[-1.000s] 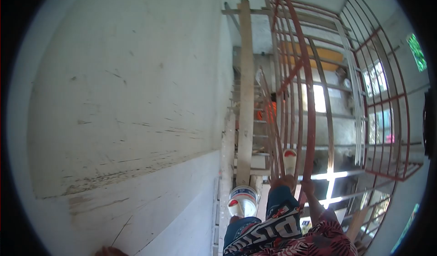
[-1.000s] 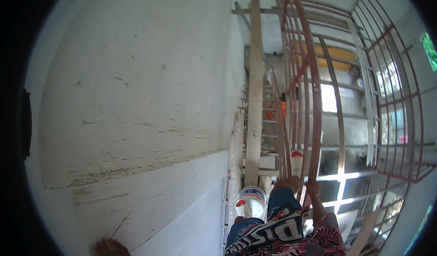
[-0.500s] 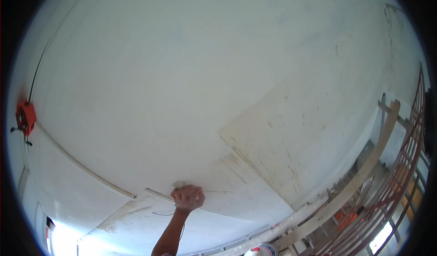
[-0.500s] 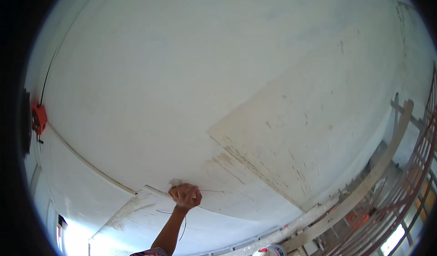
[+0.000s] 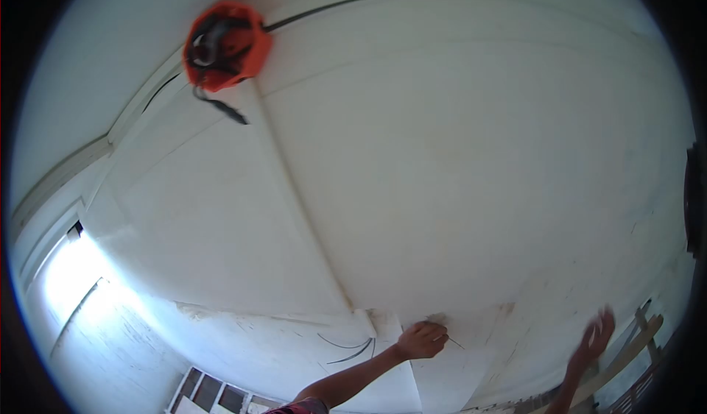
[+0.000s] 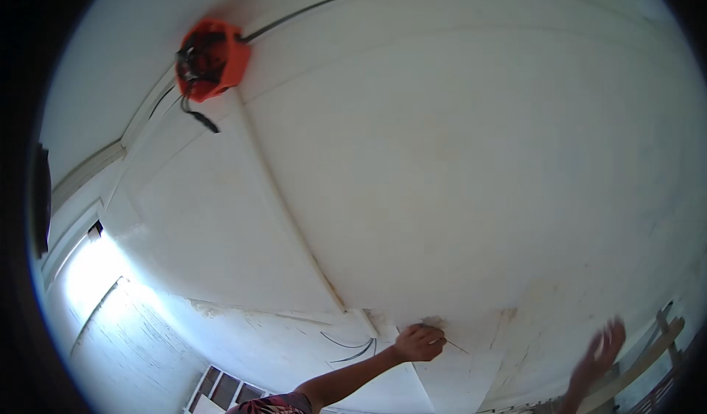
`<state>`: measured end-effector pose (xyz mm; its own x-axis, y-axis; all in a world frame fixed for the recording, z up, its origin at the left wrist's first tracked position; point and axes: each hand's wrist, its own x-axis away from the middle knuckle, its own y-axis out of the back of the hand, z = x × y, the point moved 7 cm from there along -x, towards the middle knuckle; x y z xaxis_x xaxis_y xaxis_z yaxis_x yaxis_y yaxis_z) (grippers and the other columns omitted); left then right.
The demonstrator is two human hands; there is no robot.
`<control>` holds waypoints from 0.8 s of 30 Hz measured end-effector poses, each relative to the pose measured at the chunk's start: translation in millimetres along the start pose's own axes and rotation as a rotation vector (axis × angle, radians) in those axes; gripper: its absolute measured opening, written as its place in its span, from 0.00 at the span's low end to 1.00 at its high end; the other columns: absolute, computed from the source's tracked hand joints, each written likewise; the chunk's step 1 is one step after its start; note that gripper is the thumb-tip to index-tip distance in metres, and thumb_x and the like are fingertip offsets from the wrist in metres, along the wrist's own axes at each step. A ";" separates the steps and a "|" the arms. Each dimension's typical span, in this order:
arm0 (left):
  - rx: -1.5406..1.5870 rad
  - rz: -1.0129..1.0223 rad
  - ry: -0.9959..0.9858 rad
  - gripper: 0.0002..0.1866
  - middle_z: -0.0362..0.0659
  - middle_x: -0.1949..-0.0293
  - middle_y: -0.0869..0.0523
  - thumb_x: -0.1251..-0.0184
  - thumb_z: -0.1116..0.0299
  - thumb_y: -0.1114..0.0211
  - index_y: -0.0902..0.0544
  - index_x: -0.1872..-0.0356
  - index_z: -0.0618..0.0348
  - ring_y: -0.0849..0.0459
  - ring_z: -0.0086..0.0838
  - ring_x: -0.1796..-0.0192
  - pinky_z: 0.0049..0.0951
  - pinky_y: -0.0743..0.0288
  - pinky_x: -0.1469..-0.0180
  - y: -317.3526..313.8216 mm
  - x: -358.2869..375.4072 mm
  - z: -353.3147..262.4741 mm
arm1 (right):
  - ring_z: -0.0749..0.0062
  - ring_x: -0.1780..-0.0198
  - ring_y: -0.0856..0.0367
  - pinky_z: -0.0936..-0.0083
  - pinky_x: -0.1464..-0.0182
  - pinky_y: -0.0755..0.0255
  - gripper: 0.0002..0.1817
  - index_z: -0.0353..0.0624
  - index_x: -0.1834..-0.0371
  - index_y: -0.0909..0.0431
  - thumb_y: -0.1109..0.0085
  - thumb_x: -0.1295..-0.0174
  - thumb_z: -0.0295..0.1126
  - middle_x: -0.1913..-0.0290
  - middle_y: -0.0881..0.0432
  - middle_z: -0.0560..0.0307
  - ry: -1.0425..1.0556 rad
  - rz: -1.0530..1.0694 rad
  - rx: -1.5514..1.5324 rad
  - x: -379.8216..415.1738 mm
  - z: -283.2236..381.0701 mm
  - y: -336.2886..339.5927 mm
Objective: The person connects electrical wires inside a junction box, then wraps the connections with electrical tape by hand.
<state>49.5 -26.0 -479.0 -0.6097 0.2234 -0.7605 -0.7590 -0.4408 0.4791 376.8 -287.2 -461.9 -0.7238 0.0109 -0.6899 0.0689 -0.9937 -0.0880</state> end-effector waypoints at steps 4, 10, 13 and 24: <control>0.127 0.015 0.017 0.06 0.30 0.58 0.16 0.47 0.69 0.31 0.16 0.67 0.44 0.18 0.22 0.54 0.27 0.30 0.48 5.2 -1.7 -0.4 | 0.43 0.35 0.27 0.53 0.34 0.32 0.22 0.36 0.41 0.27 0.38 0.36 0.32 0.37 0.25 0.40 0.901 0.268 -0.197 -45.1 316.9 -145.8; 0.910 0.345 0.136 0.05 0.39 0.58 0.14 0.39 0.71 0.31 0.15 0.63 0.58 0.15 0.34 0.53 0.37 0.22 0.49 42.5 -11.2 7.3 | 0.44 0.28 0.36 0.49 0.27 0.44 0.27 0.40 0.38 0.26 0.38 0.38 0.41 0.28 0.32 0.43 1.094 0.104 -0.024 -56.2 442.8 -271.3; 0.742 0.018 0.008 0.09 0.44 0.66 0.12 0.41 0.74 0.28 0.13 0.60 0.60 0.12 0.35 0.67 0.30 0.17 0.65 193.0 -73.7 53.3 | 0.47 0.26 0.37 0.50 0.26 0.49 0.27 0.41 0.38 0.26 0.40 0.38 0.41 0.27 0.33 0.44 1.149 0.029 -0.033 -52.9 439.4 -280.0; 0.022 -0.744 -0.127 0.12 0.49 0.61 0.12 0.27 0.73 0.36 0.20 0.47 0.67 0.12 0.30 0.61 0.29 0.15 0.57 499.8 -220.6 254.5 | 0.50 0.26 0.36 0.56 0.28 0.42 0.23 0.41 0.42 0.24 0.41 0.42 0.33 0.27 0.30 0.48 1.127 -0.008 -0.080 -56.6 435.2 -278.6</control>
<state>-253.4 -74.4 39.8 0.0453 0.5546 -0.8309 -0.9844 -0.1167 -0.1315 99.8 -59.3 -85.7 0.3054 0.1514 -0.9401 0.1403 -0.9837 -0.1128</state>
